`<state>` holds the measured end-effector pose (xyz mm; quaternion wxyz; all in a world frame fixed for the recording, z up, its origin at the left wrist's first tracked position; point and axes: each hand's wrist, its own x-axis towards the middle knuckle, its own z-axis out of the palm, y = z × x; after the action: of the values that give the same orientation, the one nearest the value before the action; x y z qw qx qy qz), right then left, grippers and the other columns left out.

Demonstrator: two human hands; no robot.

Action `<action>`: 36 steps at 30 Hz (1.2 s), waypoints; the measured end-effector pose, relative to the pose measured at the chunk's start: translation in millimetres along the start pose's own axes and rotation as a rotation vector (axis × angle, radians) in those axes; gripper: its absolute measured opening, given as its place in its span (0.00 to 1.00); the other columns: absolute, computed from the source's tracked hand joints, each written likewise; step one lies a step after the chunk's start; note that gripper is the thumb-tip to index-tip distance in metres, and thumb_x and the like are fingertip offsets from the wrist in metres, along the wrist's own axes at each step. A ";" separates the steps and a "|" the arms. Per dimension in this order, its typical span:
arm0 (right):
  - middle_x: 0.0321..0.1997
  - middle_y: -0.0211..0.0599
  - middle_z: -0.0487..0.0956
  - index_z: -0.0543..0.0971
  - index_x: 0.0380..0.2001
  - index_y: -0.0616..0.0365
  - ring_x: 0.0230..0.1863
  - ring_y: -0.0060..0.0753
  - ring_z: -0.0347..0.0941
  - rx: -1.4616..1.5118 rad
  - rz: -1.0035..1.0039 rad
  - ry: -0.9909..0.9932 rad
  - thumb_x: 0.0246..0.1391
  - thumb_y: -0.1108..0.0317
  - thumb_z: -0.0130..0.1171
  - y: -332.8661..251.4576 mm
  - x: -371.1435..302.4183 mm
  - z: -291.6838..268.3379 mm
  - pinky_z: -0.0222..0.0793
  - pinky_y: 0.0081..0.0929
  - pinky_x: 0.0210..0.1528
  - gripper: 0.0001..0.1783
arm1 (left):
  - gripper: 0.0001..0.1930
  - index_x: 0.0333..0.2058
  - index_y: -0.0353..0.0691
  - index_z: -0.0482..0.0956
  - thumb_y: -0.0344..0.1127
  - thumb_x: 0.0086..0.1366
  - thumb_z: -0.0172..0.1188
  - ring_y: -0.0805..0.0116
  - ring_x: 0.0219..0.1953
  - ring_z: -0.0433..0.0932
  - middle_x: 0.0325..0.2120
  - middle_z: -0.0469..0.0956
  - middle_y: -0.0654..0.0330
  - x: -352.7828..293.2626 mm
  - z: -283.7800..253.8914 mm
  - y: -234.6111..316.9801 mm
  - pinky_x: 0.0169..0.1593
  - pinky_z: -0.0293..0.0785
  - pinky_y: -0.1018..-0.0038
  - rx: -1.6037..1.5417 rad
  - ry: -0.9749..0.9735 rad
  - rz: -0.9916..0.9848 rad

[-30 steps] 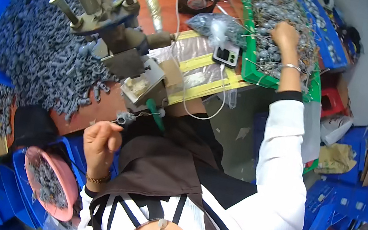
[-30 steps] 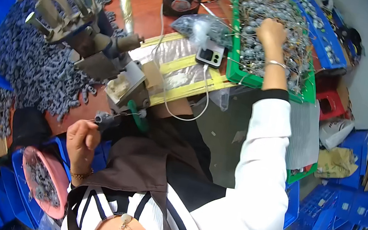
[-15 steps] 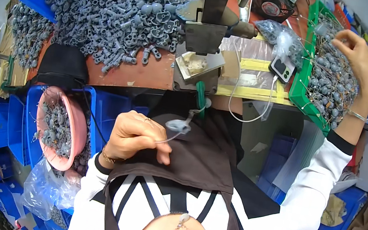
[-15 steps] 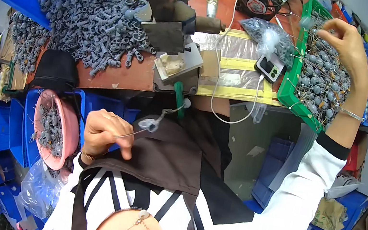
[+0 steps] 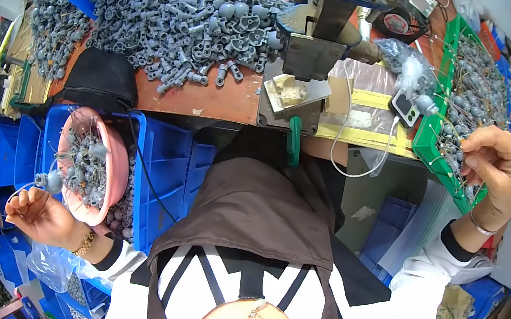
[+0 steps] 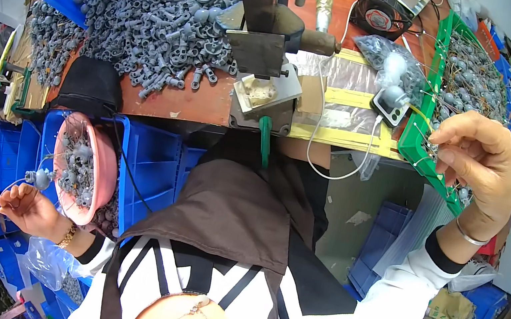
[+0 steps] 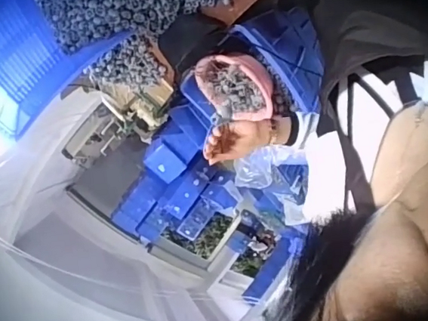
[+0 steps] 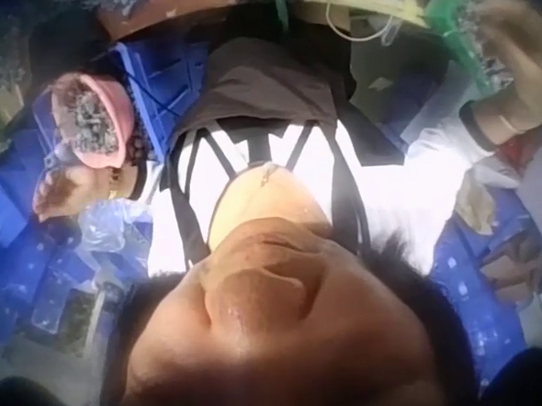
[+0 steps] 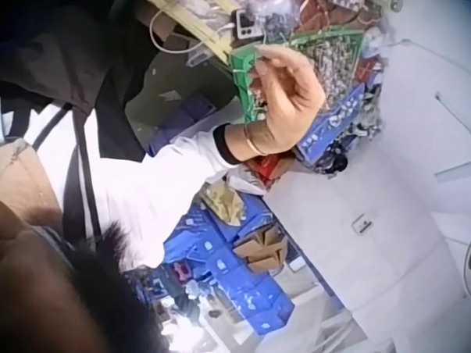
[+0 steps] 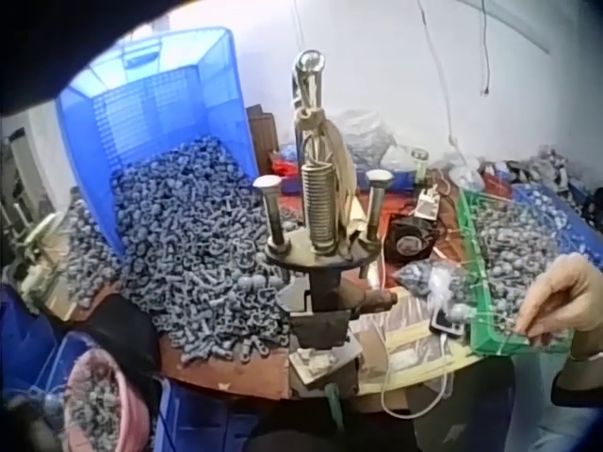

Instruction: Assembling small metal and plastic components using a manual press machine.

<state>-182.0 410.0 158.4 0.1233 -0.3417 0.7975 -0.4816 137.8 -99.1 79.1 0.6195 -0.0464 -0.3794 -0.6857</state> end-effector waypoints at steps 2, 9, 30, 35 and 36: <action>0.25 0.34 0.75 0.78 0.32 0.65 0.16 0.16 0.69 0.086 0.042 0.039 0.50 0.80 0.54 6.8 1.3 3.0 0.58 0.08 0.13 0.05 | 0.09 0.36 0.36 0.77 0.36 0.67 0.54 0.71 0.29 0.74 0.29 0.77 0.59 9.1 -28.0 4.3 0.37 0.71 0.78 0.469 0.143 0.125; 0.34 0.45 0.76 0.76 0.37 0.64 0.28 0.25 0.74 0.609 -0.095 0.174 0.60 0.76 0.47 27.8 11.1 47.9 0.66 0.11 0.19 0.08 | 0.13 0.36 0.34 0.82 0.39 0.61 0.59 0.68 0.24 0.77 0.23 0.80 0.60 14.4 -103.1 -87.3 0.28 0.71 0.74 1.864 -0.209 -0.379; 0.26 0.37 0.79 0.82 0.36 0.67 0.22 0.18 0.73 0.447 0.166 0.093 0.53 0.82 0.49 41.5 17.2 165.6 0.63 0.10 0.21 0.12 | 0.12 0.47 0.32 0.73 0.29 0.66 0.54 0.67 0.41 0.78 0.41 0.76 0.56 -90.2 60.3 -312.0 0.44 0.77 0.73 0.131 -0.273 -0.972; 0.19 0.33 0.78 0.82 0.35 0.66 0.18 0.17 0.72 0.347 -0.047 0.040 0.53 0.80 0.53 36.6 26.5 184.7 0.62 0.13 0.20 0.10 | 0.08 0.38 0.38 0.73 0.29 0.61 0.61 0.75 0.33 0.74 0.36 0.77 0.60 -132.8 84.0 -300.4 0.33 0.70 0.81 0.138 -0.200 -1.032; 0.19 0.33 0.78 0.82 0.35 0.65 0.18 0.18 0.72 0.319 -0.072 0.035 0.52 0.80 0.54 38.0 26.1 187.0 0.62 0.14 0.20 0.09 | 0.10 0.36 0.39 0.72 0.27 0.58 0.64 0.77 0.33 0.73 0.36 0.77 0.60 -140.1 86.7 -299.5 0.32 0.68 0.81 0.338 -0.334 -0.950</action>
<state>-119.0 276.2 34.8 0.1449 -0.3379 0.7001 -0.6121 -130.5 48.5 -72.9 0.1707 0.1225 -0.5573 -0.8033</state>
